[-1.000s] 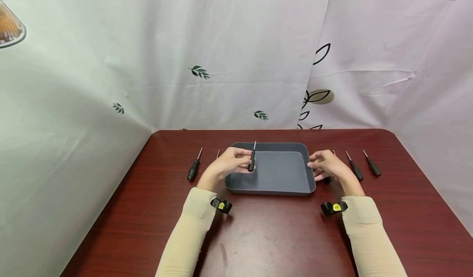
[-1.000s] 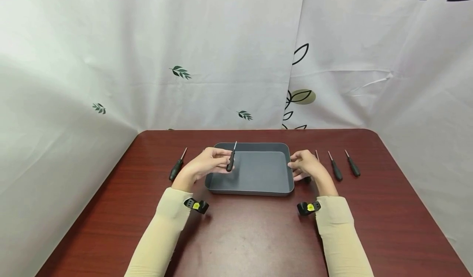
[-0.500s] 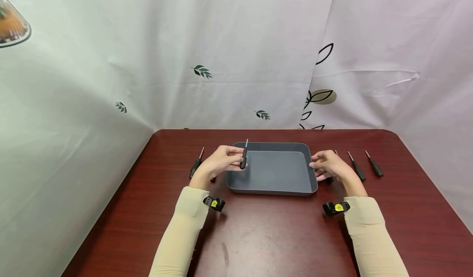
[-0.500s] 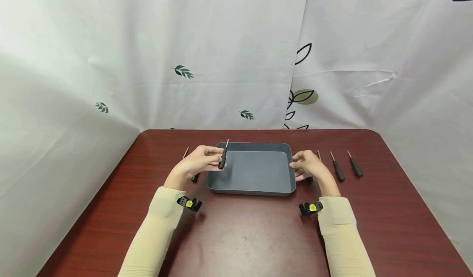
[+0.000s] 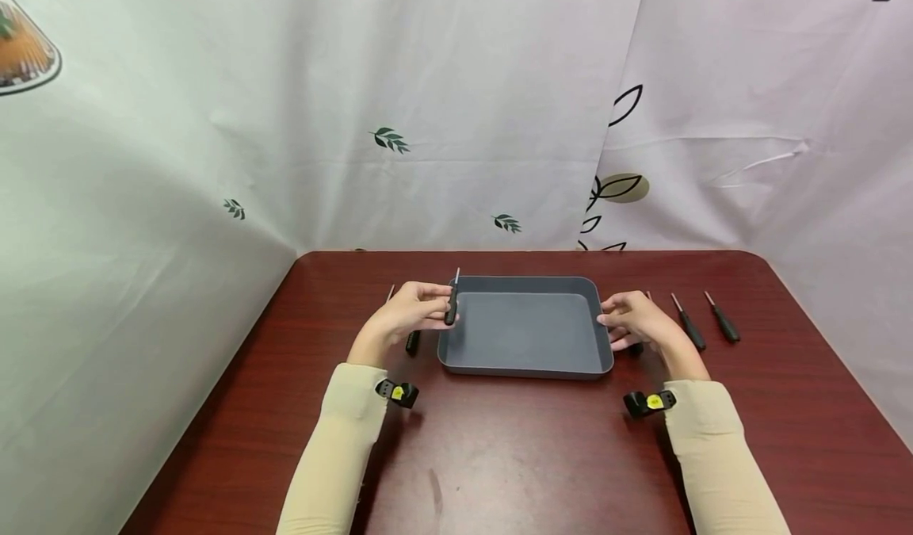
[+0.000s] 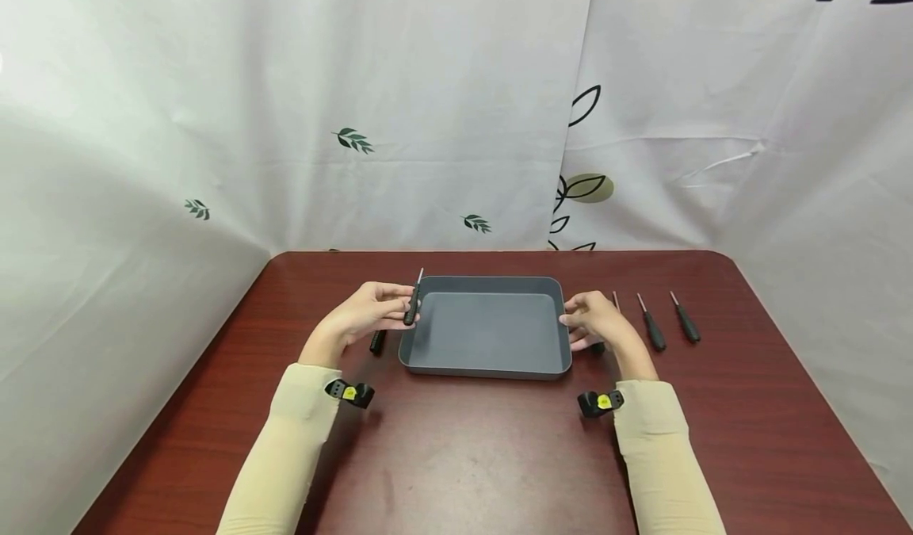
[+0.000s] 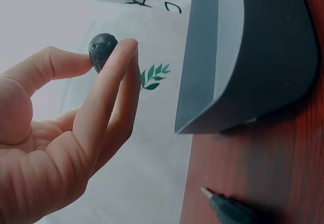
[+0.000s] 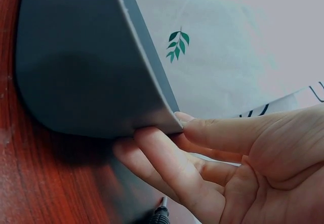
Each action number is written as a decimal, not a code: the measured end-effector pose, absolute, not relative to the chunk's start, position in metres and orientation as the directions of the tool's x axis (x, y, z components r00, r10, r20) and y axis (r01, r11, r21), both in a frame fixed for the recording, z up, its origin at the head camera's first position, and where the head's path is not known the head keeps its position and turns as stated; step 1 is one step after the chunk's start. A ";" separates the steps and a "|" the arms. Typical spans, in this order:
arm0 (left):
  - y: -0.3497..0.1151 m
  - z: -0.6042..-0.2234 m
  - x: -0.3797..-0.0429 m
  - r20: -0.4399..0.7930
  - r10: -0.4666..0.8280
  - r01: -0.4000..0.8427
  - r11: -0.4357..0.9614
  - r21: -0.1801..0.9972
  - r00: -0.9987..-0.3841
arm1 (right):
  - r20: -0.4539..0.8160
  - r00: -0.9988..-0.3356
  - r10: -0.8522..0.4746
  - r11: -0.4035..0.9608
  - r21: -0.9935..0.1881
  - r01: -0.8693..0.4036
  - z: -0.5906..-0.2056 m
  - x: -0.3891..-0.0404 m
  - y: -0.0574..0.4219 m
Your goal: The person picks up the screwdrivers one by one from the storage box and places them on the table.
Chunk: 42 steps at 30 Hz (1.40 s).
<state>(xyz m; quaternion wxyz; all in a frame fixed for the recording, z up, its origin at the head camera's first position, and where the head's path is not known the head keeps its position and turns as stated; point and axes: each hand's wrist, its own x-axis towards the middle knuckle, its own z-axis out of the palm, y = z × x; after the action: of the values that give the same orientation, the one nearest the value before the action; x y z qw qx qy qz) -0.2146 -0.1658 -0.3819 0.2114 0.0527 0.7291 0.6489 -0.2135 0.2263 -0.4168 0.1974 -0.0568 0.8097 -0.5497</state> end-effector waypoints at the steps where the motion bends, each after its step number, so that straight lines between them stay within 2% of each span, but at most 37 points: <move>1: -0.168 -0.382 -0.215 -0.240 0.352 -0.199 0.149 0.969 -0.904 | -0.257 -0.916 -0.309 0.390 -0.912 0.124 -0.417 -0.213 0.226; 42: -0.240 -0.387 -0.207 -0.253 0.281 -0.190 0.231 0.954 -0.926 | -0.255 -0.921 -0.294 0.381 -0.915 0.132 -0.422 -0.215 0.227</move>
<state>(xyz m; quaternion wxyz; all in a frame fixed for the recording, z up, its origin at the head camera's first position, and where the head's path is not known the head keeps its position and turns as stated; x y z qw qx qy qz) -0.2074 -0.2398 -0.3873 0.1902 0.0299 0.7612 0.6193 -0.2145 0.2271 -0.4216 0.1919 -0.0501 0.8085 -0.5540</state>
